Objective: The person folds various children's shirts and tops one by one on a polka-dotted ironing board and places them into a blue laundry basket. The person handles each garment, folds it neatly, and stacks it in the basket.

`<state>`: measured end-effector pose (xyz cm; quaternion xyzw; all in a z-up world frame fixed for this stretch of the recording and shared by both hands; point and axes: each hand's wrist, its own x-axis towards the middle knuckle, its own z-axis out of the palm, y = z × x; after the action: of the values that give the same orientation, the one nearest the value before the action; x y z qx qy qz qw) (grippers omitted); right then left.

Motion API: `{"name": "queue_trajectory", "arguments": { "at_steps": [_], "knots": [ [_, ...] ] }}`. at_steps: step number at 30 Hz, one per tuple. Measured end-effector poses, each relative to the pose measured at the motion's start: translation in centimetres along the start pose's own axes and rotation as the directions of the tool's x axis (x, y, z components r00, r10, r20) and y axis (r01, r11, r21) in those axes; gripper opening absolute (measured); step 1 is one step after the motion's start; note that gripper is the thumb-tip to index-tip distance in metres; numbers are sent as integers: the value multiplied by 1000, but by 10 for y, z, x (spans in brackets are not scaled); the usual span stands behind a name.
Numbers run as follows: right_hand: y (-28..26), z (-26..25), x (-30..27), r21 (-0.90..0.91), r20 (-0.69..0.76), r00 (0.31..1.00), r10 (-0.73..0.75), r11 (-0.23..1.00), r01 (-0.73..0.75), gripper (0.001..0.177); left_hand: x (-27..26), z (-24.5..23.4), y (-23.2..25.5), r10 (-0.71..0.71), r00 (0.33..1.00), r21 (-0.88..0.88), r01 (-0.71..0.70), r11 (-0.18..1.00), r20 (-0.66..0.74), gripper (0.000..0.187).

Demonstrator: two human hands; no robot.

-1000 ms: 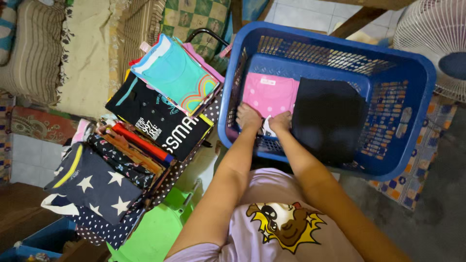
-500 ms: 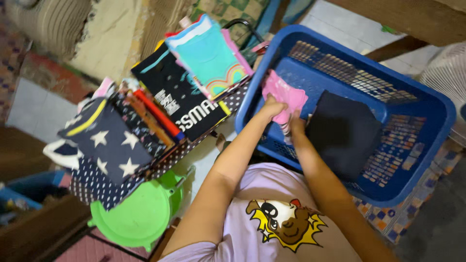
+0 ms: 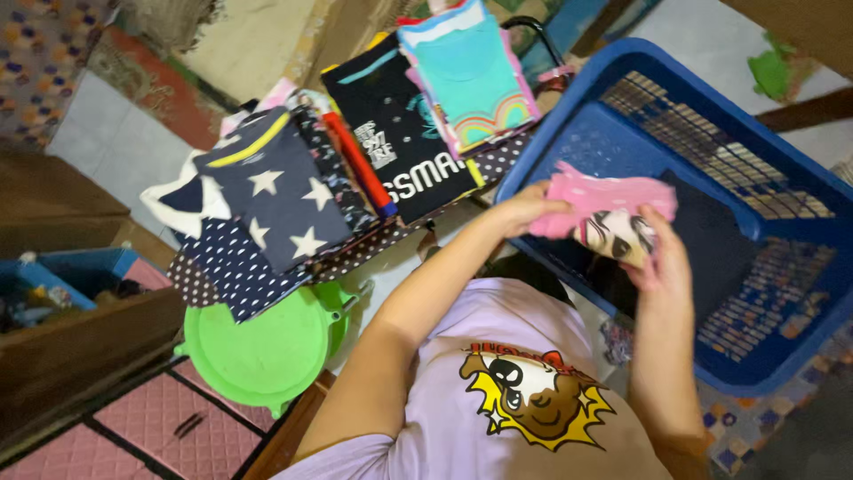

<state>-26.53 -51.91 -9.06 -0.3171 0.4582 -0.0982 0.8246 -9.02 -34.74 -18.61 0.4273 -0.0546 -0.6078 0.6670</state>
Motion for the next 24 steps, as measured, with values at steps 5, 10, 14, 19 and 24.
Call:
{"name": "queue_trajectory", "arguments": {
  "at_steps": [5,10,14,19,24],
  "knots": [
    [-21,63,-56,-58,299,941,-156,982,181,22,-76,25,23,-3,941,-578,211,788,339,65],
    [-16,141,-81,-158,440,892,-108,968,195,54,-133,-2,58,200,977,-732,-86,676,70,62],
    [-6,186,-80,-355,580,811,-77,872,338,61,-177,-23,77,475,771,-206,-593,778,-425,71],
    [9,231,-85,-516,654,756,18,741,430,67,-248,-27,102,747,439,335,-697,634,-500,77],
    [35,294,-96,-358,808,590,12,804,474,75,-336,-54,141,880,202,700,-541,466,-430,83]
  ]
}}
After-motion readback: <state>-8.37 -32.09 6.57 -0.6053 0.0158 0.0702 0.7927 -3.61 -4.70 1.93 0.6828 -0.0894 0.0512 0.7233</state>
